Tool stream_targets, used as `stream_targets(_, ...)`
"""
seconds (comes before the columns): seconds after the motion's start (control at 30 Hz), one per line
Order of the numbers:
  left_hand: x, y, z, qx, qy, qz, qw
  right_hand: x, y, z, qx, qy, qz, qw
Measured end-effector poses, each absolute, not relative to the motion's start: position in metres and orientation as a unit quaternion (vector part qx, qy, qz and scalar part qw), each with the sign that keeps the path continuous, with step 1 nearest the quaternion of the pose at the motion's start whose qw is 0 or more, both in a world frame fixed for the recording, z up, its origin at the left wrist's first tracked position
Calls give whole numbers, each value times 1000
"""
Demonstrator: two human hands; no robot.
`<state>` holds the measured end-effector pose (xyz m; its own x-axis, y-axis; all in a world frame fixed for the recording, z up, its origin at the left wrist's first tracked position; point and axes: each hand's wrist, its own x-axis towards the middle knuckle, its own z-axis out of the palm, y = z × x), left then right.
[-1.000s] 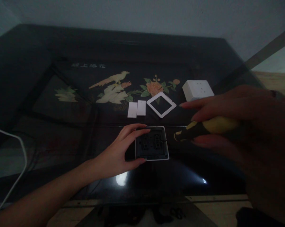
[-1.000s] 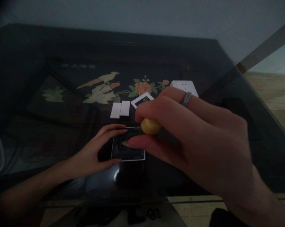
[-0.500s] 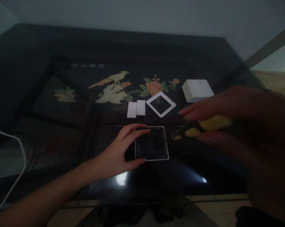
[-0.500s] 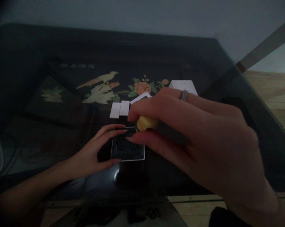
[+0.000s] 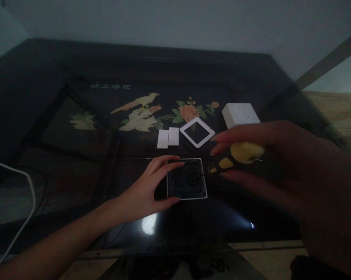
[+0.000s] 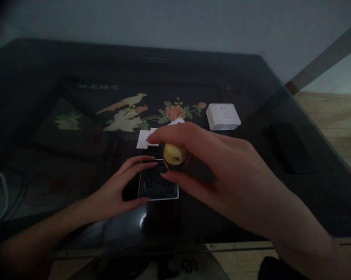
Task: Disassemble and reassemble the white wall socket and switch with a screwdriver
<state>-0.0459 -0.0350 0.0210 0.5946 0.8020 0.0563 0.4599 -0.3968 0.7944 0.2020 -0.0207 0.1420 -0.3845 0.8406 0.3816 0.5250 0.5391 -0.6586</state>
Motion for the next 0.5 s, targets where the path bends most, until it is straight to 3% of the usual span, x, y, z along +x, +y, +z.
stream_targets(0.1, -47, -36, 20, 807, 390, 220, 385, 208, -15, 140, -390, -839, 184, 333)
stream_targets(0.23, -47, -36, 20, 805, 391, 224, 387, 216, -5, 136, -402, -781, 170, 446)
stream_targets(0.4, -47, -35, 21, 793, 397, 253, 387, 230, 7, 101, -434, -644, 332, 535)
stream_targets(0.5, -47, -33, 20, 781, 411, 272, 385, 237, 4, 69, -491, -567, 413, 516)
